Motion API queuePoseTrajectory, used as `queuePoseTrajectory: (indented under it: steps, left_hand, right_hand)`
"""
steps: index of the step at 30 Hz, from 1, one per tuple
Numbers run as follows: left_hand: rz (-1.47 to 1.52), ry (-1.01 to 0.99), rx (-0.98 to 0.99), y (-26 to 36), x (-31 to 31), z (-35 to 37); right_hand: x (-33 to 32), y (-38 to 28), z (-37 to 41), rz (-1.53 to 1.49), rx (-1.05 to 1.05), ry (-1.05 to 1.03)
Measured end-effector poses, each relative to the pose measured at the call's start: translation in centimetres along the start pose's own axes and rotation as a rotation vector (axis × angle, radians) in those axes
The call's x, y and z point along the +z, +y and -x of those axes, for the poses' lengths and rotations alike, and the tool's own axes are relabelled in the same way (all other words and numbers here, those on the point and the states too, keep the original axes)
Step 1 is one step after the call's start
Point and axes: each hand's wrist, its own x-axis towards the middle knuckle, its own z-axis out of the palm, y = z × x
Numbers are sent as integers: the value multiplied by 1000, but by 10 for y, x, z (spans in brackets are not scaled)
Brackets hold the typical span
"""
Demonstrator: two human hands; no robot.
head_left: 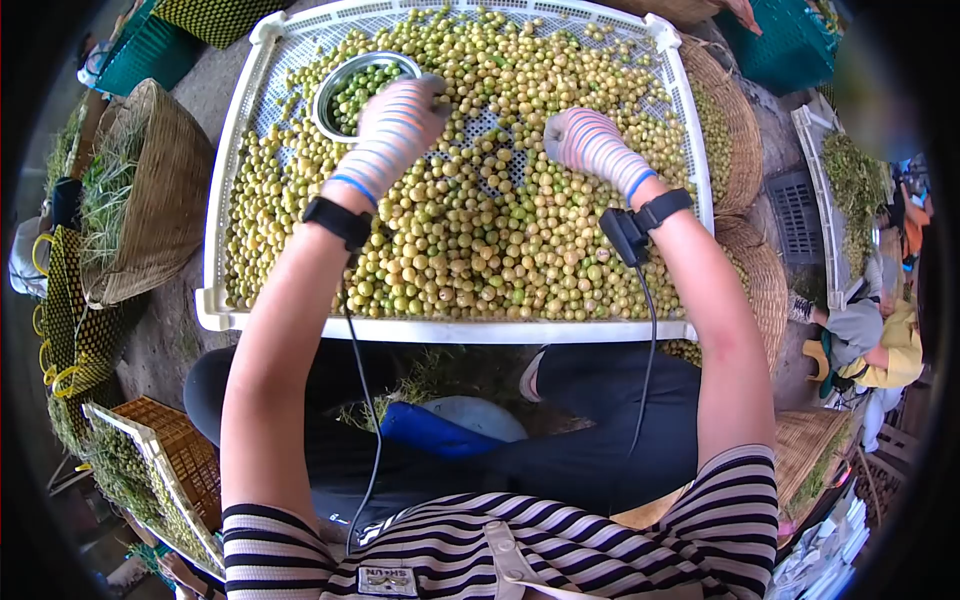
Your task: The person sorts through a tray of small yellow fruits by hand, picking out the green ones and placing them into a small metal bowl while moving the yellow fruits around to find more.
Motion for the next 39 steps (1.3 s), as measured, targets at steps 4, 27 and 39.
queuePoseTrajectory:
  steps: [4, 27, 39]
  left_hand:
    - [314, -255, 78, 40, 34, -11]
    - [-30, -29, 234, 85, 67, -25]
    - [224, -36, 191, 85, 35, 9]
  right_hand:
    - [15, 37, -4, -682, -158, -28]
    - [-16, 12, -17, -159, 284, 156]
    - [-15, 32, 22, -949, -163, -50]
